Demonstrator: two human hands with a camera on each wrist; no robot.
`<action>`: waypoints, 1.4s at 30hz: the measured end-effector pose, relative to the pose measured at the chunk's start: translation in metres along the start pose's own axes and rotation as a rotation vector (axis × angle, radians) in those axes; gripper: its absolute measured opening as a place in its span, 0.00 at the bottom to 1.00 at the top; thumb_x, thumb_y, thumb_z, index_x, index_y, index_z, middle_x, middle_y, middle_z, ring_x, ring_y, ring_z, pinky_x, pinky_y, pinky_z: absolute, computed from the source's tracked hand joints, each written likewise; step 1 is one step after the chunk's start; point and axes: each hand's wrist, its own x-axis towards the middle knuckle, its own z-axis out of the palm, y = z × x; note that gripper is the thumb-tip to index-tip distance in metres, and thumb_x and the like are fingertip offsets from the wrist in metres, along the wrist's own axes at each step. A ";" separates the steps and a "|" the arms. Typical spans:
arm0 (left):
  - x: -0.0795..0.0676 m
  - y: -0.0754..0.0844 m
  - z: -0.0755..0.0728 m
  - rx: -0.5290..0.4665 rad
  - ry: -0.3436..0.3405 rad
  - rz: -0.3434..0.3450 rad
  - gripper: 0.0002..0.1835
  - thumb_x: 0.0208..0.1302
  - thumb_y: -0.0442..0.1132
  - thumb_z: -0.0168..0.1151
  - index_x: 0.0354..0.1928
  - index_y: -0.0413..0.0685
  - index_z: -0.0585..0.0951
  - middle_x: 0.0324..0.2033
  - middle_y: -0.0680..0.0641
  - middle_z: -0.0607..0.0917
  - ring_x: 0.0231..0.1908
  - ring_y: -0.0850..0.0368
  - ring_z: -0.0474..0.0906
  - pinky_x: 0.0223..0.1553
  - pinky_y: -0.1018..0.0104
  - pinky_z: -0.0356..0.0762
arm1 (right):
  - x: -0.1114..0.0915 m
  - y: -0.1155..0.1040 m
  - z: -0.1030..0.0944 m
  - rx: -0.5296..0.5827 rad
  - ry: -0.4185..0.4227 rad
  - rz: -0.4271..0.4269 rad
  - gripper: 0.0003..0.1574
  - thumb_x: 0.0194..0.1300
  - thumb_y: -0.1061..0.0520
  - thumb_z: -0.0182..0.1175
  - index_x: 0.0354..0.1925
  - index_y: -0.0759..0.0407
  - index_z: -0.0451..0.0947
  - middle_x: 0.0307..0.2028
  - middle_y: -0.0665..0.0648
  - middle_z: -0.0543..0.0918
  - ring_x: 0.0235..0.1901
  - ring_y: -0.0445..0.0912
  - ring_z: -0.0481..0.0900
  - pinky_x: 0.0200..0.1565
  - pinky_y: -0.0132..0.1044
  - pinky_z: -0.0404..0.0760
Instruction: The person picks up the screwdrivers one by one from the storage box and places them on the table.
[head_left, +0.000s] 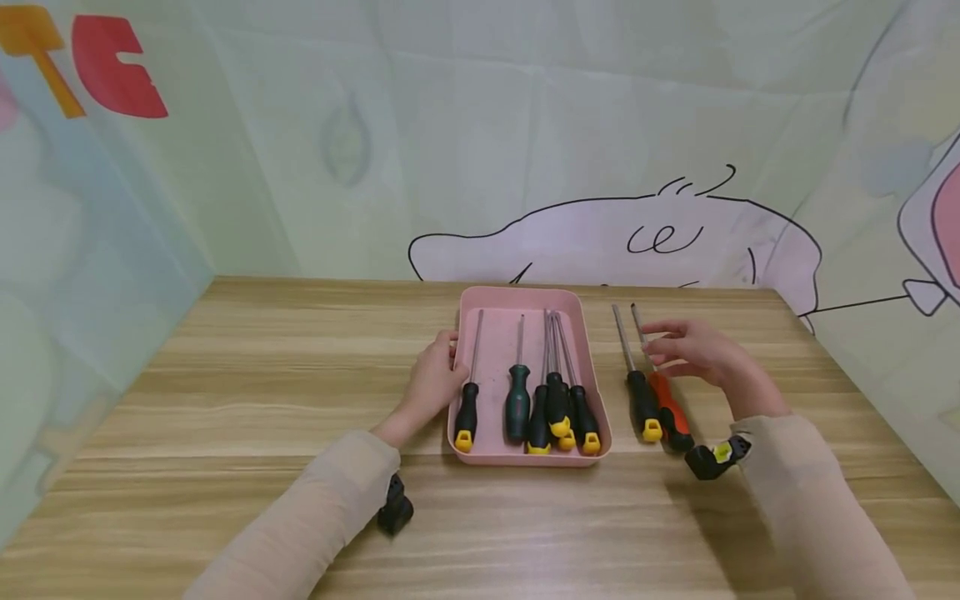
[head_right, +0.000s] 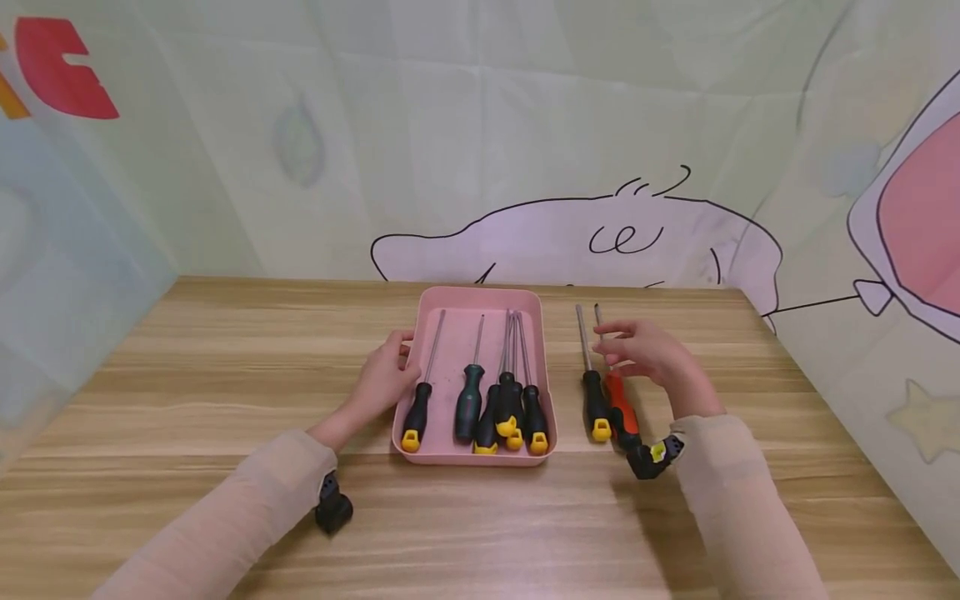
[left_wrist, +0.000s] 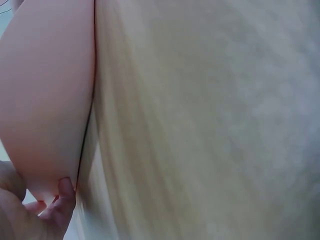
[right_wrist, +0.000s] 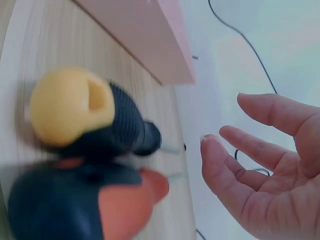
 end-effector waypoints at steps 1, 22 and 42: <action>0.000 0.000 0.000 -0.002 -0.001 0.002 0.25 0.60 0.28 0.53 0.60 0.36 0.66 0.40 0.39 0.77 0.33 0.51 0.73 0.33 0.64 0.77 | 0.000 -0.002 0.002 0.009 -0.002 -0.002 0.36 0.66 0.57 0.54 0.66 0.70 0.55 0.50 0.66 0.71 0.38 0.47 0.75 0.45 0.39 0.79; 0.001 -0.001 0.000 0.000 0.013 0.022 0.25 0.58 0.27 0.53 0.59 0.35 0.67 0.37 0.40 0.77 0.29 0.52 0.72 0.28 0.66 0.73 | 0.017 -0.034 0.050 0.177 -0.048 -0.012 0.34 0.66 0.61 0.53 0.67 0.66 0.56 0.51 0.69 0.74 0.37 0.46 0.79 0.42 0.36 0.80; 0.001 -0.002 0.000 0.009 0.018 0.017 0.25 0.58 0.27 0.54 0.60 0.35 0.66 0.37 0.39 0.77 0.28 0.53 0.72 0.27 0.66 0.74 | 0.025 -0.057 0.097 0.297 -0.135 -0.008 0.29 0.67 0.64 0.51 0.64 0.70 0.59 0.43 0.66 0.77 0.29 0.42 0.79 0.37 0.34 0.81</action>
